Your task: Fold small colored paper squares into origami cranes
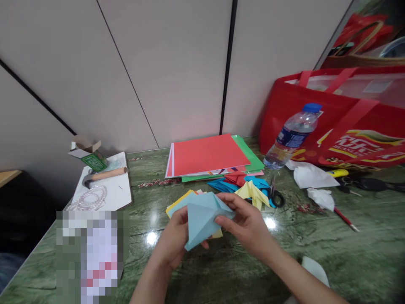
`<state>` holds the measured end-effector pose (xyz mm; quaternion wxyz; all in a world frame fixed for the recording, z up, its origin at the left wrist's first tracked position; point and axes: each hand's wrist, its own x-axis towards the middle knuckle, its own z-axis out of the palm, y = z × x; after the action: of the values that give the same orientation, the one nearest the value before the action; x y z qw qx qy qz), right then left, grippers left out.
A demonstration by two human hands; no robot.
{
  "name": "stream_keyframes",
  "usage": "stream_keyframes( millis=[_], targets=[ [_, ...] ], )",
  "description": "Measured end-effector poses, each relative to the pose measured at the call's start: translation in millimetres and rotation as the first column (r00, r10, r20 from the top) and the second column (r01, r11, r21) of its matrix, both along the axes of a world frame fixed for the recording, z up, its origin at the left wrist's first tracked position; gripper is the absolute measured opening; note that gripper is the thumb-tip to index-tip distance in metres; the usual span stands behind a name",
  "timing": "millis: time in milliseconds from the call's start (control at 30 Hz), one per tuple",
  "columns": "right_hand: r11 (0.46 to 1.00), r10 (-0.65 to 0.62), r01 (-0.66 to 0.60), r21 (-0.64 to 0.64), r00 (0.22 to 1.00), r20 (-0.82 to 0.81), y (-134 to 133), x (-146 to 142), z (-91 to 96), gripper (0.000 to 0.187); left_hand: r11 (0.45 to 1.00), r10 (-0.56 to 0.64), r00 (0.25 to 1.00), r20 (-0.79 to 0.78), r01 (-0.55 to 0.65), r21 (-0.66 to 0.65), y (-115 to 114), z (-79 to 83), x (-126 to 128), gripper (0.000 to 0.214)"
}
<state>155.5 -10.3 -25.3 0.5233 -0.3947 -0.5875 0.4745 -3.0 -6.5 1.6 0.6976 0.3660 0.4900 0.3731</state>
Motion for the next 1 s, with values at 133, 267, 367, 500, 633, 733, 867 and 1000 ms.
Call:
stream_keyframes(
  millis=[133,267,367,500,633,733,867,1000],
  targets=[
    [0.997,0.021,-0.017,-0.078,0.998,0.051,0,1,-0.5,0.039,0.912,0.363,0.927,-0.1,-0.331,0.244,6,2.2,-11,0.023],
    [0.99,0.043,-0.035,-0.135,0.998,0.053,-1,1,0.4,0.041,0.849,0.377,0.897,-0.23,-0.236,0.472,4,6.8,-21,0.023],
    [0.992,0.056,-0.05,-0.119,0.997,0.045,-1,0,1.2,0.039,0.882,0.262,0.918,-0.297,-0.103,0.461,1,7.6,-20,0.017],
    [0.993,0.052,-0.055,-0.107,0.998,-0.029,0,0,1.9,0.02,0.923,0.137,0.941,-0.31,-0.008,0.385,0,6.0,-14,0.015],
    [0.984,0.071,-0.085,-0.154,0.993,-0.094,1,-2,5.1,0.017,0.946,0.065,0.964,-0.258,0.022,0.322,-1,6.1,-9,0.013],
    [0.96,0.114,-0.151,-0.236,0.98,-0.161,1,-2,7.4,0.02,0.955,-0.016,0.973,-0.229,0.083,0.286,-1,7.3,-8,0.013],
    [0.936,0.179,-0.232,-0.266,0.961,-0.209,1,0,7.0,0.019,0.948,-0.06,0.98,-0.192,0.117,0.297,-1,7.9,-8,0.013],
    [0.916,0.255,-0.298,-0.27,0.95,-0.181,2,1,3.8,0.018,0.955,-0.06,0.986,-0.158,0.103,0.277,-1,6.3,-10,0.014]
  ],
)
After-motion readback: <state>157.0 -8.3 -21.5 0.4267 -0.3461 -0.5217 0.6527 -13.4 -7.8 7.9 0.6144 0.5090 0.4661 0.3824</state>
